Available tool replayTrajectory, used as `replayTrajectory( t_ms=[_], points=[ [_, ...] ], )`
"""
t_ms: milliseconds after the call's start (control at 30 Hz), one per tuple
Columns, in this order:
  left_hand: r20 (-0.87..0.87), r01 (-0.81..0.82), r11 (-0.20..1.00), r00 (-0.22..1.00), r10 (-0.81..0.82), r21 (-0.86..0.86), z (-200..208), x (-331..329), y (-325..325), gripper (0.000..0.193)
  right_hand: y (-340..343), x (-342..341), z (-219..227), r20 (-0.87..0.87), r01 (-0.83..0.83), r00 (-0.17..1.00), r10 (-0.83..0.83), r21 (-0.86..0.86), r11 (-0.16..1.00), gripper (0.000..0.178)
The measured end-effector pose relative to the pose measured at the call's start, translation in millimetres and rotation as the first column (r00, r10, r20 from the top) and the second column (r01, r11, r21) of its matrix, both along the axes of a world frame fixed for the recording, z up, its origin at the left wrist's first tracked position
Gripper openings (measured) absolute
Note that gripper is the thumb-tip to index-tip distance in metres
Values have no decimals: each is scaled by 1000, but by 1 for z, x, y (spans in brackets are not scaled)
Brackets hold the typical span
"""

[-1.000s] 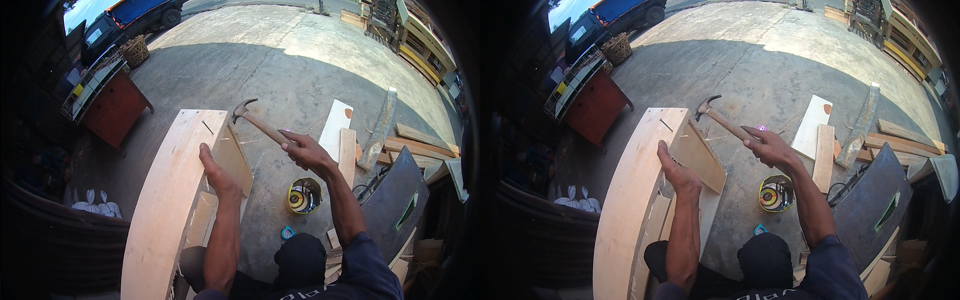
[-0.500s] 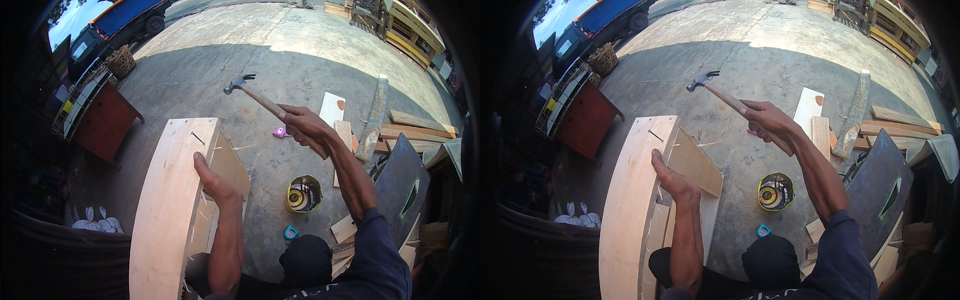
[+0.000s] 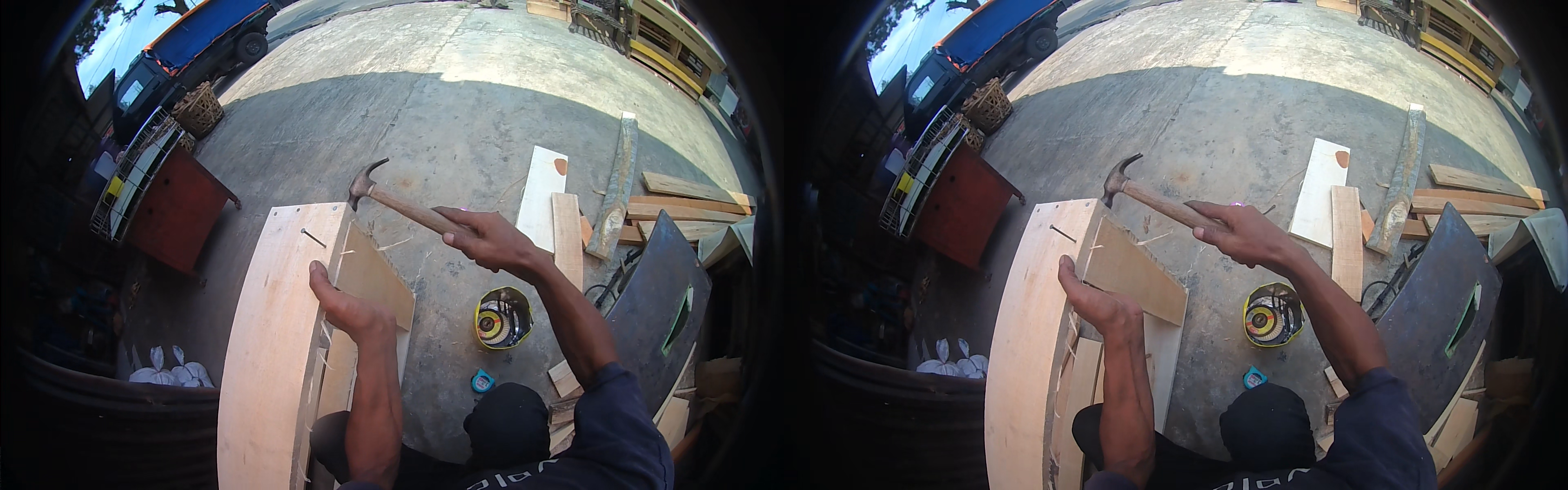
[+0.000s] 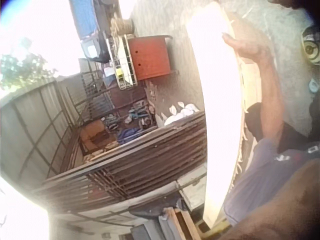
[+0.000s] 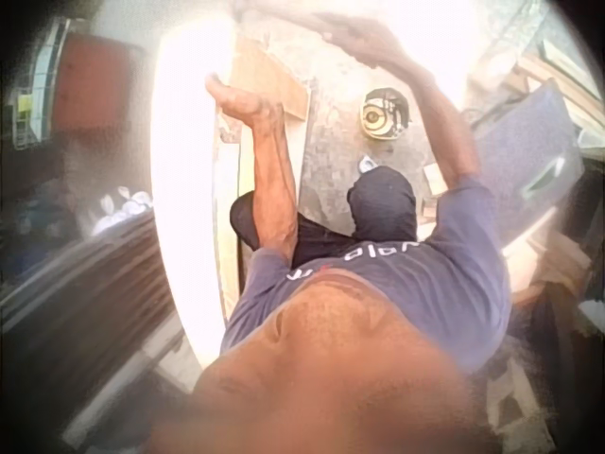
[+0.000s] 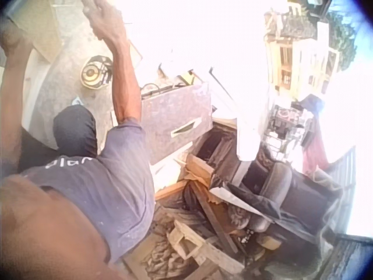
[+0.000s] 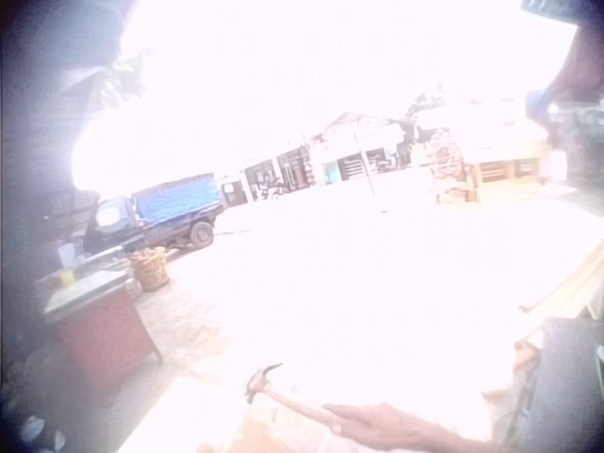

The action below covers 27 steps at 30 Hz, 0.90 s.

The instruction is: The person measures and marks wooden planks, cuts them on a table saw, and assembles a wooden structure by hammering nails into the joints. The person uses a tape measure, pencil, try square, and hammer to complete the assembly.

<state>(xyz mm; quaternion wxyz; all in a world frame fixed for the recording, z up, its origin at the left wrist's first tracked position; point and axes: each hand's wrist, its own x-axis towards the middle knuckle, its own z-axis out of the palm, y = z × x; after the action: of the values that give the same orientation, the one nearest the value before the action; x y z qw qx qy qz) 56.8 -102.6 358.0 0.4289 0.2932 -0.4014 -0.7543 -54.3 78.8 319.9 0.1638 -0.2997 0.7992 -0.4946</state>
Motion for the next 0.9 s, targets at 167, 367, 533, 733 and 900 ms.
replayTrajectory(
  t_ms=[167,367,533,733,900],
  points=[
    [-41,-26,1000,999,25,-16,-5,1,0,61,-16,87,-46,96,266,964,-249,-278,923,49],
    [-76,-2,1000,997,3,19,-8,4,-3,63,-35,133,-96,-70,221,964,-258,-330,918,44],
    [-88,-5,1000,996,5,-3,-8,5,0,61,-36,137,-105,-65,235,960,-271,-333,913,45],
    [-76,10,1000,997,-8,22,-6,5,0,61,-29,131,-94,-103,212,960,-260,-337,917,43],
    [7,18,1000,1000,-18,2,-9,8,-2,70,-14,109,-51,-113,231,955,-274,-298,926,40]
  ],
)
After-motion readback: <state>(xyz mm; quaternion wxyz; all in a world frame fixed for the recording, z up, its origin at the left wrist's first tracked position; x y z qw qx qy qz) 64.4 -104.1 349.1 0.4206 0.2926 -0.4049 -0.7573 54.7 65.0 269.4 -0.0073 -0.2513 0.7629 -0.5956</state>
